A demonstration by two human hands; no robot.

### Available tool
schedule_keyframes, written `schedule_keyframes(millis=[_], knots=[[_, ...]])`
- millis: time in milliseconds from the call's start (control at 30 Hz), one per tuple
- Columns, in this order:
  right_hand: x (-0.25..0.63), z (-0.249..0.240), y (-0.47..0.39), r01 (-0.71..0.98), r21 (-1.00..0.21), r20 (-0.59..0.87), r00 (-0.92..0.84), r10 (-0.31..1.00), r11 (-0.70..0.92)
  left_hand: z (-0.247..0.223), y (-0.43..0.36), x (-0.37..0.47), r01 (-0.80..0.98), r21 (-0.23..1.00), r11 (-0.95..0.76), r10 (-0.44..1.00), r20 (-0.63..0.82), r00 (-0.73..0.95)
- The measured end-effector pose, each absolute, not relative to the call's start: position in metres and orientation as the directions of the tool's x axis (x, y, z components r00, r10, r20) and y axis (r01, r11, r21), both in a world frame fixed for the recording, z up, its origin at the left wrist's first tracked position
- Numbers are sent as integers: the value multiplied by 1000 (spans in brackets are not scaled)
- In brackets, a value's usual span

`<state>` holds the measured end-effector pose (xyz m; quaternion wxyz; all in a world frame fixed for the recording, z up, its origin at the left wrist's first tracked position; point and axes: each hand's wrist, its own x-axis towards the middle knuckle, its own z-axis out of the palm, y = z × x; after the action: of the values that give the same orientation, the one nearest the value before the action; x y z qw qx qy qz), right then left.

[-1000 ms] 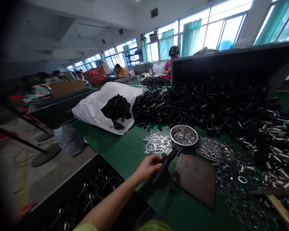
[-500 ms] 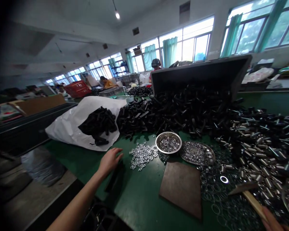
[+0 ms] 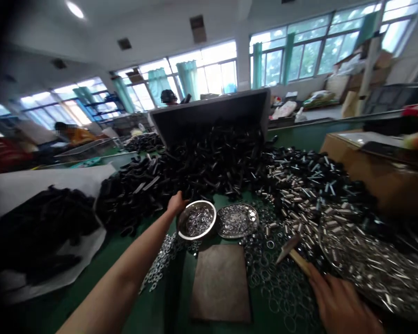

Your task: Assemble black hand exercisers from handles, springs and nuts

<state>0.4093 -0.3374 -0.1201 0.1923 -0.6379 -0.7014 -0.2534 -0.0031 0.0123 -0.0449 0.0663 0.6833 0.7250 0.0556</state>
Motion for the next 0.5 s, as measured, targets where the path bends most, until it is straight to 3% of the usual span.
schedule_keyframes(millis=[167, 400, 500], knots=[[392, -85, -339, 959, 255, 480, -15, 877, -123, -36, 19, -16, 994, 109, -21, 999, -29, 24], [389, -79, -325, 953, 297, 478, -89, 874, -65, -34, 0, 2, 979, 98, -180, 982, 83, 172], [389, -80, -321, 957, 289, 492, -119, 862, -33, -32, 7, 12, 964, 134, -230, 973, 57, 224]])
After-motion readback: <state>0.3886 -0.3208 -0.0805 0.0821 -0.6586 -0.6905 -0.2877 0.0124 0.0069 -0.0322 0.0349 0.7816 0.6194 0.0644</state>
